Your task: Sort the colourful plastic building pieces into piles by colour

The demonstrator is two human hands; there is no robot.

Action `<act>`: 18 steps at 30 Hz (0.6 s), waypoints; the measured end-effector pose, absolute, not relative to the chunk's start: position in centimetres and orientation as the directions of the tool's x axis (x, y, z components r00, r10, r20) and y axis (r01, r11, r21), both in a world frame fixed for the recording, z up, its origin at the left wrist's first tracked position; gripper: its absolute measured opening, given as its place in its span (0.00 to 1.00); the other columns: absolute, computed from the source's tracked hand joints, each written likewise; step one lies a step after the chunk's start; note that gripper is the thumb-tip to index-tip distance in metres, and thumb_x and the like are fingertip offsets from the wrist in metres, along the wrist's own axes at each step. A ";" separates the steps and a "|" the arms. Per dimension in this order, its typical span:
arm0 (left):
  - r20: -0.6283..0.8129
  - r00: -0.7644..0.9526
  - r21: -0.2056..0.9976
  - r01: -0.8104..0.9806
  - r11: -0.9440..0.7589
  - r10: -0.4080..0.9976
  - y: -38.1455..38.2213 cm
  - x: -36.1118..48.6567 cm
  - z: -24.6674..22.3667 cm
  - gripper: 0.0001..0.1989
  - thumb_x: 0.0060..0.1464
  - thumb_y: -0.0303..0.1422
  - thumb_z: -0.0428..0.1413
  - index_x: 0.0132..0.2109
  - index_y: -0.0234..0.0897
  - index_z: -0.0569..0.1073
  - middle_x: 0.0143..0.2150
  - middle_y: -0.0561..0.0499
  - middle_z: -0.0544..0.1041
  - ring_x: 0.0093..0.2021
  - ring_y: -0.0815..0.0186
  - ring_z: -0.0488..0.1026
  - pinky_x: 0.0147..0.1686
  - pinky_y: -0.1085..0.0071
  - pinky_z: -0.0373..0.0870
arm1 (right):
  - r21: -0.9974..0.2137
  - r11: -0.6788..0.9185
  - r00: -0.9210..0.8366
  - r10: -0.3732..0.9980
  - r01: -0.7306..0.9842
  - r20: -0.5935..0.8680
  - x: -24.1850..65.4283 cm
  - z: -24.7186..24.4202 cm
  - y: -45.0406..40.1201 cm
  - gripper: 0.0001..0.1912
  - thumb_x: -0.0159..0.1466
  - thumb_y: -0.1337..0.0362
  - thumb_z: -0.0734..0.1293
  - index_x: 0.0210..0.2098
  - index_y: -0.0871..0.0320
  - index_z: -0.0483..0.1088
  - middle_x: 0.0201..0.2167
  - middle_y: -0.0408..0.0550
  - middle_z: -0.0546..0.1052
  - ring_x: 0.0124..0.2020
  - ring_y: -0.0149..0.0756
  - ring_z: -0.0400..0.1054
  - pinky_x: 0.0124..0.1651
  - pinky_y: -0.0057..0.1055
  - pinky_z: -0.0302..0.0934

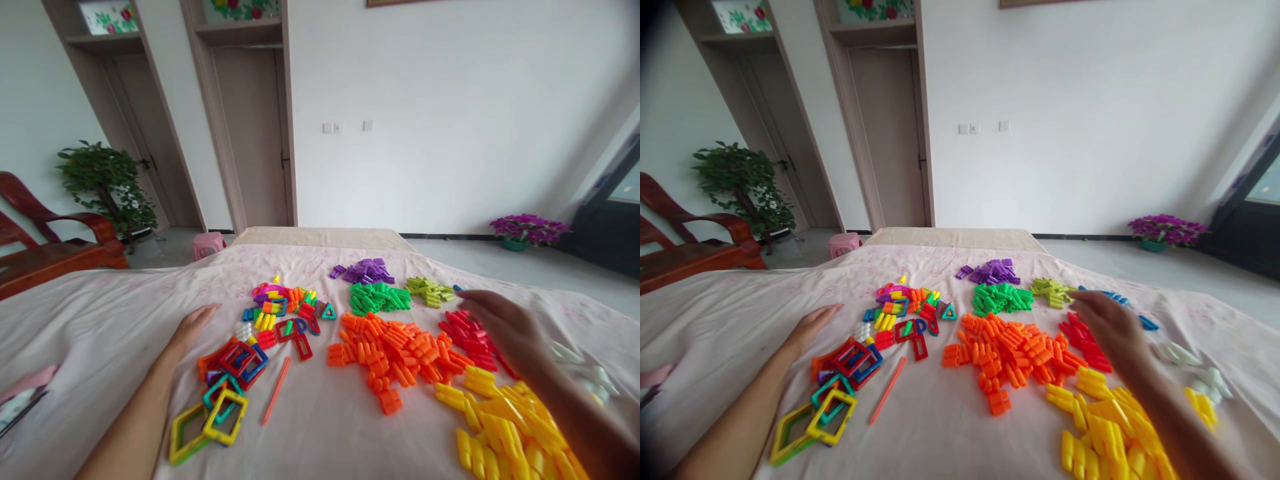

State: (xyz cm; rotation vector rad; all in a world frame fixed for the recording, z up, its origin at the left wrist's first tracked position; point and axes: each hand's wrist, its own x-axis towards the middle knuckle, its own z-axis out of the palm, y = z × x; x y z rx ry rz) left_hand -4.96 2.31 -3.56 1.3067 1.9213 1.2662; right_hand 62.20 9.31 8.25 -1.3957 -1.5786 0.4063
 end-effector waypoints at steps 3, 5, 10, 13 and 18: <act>0.128 -0.434 0.881 0.464 0.099 0.892 2.5 -5.0 -4.9 0.33 0.49 0.54 0.54 0.53 0.34 0.74 0.57 0.42 0.74 0.61 0.54 0.66 0.63 0.60 0.57 | -0.694 0.422 -0.274 0.907 0.583 0.320 52.0 8.0 12.4 0.16 0.59 0.56 0.64 0.41 0.56 0.76 0.32 0.48 0.79 0.31 0.37 0.72 0.36 0.32 0.64; 0.146 -0.432 0.869 0.486 0.094 0.890 2.6 -5.3 -5.3 0.31 0.49 0.53 0.55 0.52 0.34 0.74 0.56 0.42 0.75 0.60 0.53 0.67 0.64 0.59 0.56 | -0.581 0.527 -0.424 0.848 0.621 0.316 45.2 7.1 14.6 0.15 0.60 0.63 0.63 0.43 0.56 0.76 0.37 0.47 0.79 0.37 0.36 0.72 0.41 0.30 0.64; 0.153 -0.430 0.806 0.576 0.140 0.890 2.8 -6.8 -5.8 0.26 0.52 0.50 0.53 0.51 0.37 0.75 0.55 0.44 0.76 0.58 0.53 0.69 0.61 0.58 0.59 | -0.358 0.561 -0.560 0.820 0.746 0.118 33.3 4.4 19.7 0.23 0.58 0.72 0.61 0.52 0.55 0.73 0.52 0.49 0.75 0.49 0.38 0.70 0.49 0.29 0.61; 0.154 -0.447 0.782 0.600 0.168 0.881 3.3 -7.5 -5.9 0.24 0.53 0.49 0.52 0.49 0.38 0.76 0.53 0.45 0.77 0.56 0.54 0.71 0.59 0.60 0.63 | -0.323 0.553 -0.566 0.822 0.768 0.061 29.7 3.1 21.9 0.26 0.56 0.71 0.64 0.55 0.55 0.71 0.53 0.51 0.74 0.54 0.42 0.67 0.52 0.32 0.60; 0.167 -0.467 0.758 0.624 0.190 0.868 3.7 -7.9 -5.8 0.22 0.52 0.49 0.52 0.46 0.40 0.77 0.50 0.47 0.79 0.54 0.54 0.73 0.57 0.64 0.64 | -0.334 0.523 -0.559 0.829 0.784 -0.015 27.4 1.5 23.1 0.24 0.53 0.68 0.66 0.50 0.57 0.74 0.44 0.54 0.78 0.48 0.46 0.70 0.46 0.34 0.63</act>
